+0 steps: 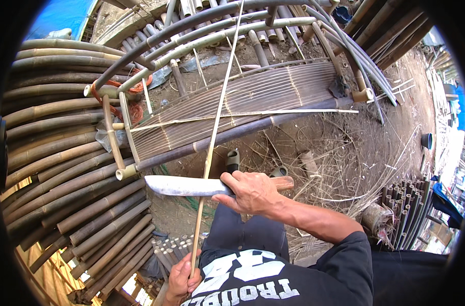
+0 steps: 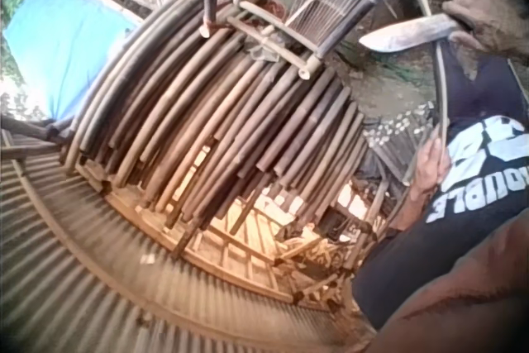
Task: The person weaves thin bamboo strips into a rectangular bamboo frame using a knife to split and trim the material. They repeatedly insert the strips into the frame, tapping them into place to create a tight woven mat.
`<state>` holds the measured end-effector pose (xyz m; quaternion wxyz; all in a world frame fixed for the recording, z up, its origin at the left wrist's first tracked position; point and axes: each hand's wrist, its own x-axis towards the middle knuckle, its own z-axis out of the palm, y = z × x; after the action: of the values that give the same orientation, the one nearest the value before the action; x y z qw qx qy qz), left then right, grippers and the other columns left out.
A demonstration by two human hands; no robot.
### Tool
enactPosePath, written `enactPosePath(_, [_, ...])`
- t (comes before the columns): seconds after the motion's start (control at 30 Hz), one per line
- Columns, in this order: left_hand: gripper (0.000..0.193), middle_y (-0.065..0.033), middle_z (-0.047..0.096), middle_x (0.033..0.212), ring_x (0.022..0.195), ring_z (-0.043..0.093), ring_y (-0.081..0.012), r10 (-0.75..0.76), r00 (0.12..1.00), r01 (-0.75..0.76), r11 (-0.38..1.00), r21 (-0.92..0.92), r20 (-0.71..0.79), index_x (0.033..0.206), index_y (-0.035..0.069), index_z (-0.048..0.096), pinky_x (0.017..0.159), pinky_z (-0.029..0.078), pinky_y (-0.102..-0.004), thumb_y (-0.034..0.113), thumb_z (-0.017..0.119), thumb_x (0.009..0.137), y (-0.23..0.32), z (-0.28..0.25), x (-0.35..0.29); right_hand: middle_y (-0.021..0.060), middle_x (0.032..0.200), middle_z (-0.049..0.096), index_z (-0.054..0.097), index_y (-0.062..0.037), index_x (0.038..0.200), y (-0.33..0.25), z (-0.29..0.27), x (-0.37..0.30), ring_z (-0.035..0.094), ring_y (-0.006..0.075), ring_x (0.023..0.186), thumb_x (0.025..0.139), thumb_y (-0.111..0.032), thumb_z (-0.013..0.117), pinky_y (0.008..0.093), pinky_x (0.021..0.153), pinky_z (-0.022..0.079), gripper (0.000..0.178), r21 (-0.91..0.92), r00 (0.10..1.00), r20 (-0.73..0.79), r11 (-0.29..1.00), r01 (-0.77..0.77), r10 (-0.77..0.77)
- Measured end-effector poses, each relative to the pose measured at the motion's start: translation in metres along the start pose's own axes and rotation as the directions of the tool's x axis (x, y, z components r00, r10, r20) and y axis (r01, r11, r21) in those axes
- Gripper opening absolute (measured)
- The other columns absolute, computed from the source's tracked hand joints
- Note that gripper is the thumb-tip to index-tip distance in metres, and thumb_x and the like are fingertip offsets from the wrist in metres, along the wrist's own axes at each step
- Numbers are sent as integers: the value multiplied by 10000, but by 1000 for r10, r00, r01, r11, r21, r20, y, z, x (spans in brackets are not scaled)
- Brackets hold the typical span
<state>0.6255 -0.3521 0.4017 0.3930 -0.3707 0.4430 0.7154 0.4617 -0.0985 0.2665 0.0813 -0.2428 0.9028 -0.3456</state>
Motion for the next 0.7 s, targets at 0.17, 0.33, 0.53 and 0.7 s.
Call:
enactPosePath(0.17, [504,1,360,513,394,323,-72,23,1000,-24,997,80,12,1453,18,351,371,286,-218,321,392,1052,-2,-4,2,148,732,636,577,-63,953,23,-17,14,641,302,566,934,-538,532,411,478,514,477,179,929,149,914,-363,339])
enactPosePath(0.33, [508,3,357,514,397,319,-70,25,999,-26,999,45,23,1458,24,346,374,283,-218,325,394,1051,-5,-6,1,153,773,631,566,-51,948,27,-7,23,637,322,590,924,-535,554,412,494,506,485,79,980,-64,980,-184,189])
enactPosePath(0.53, [516,0,356,516,399,306,-68,12,1000,-13,999,30,28,1454,10,339,380,282,-216,332,384,1053,-3,-6,1,160,765,626,574,-50,1021,20,2,21,648,299,613,924,-559,534,415,533,533,519,-2,999,-29,999,-40,40])
enactPosePath(0.7, [520,-8,368,517,395,306,-72,16,998,-17,1000,19,55,1458,5,327,381,280,-215,329,375,1054,-7,-10,-4,123,671,596,560,-49,931,102,-20,64,596,240,532,986,-575,390,401,448,496,555,-71,914,-91,913,-402,396])
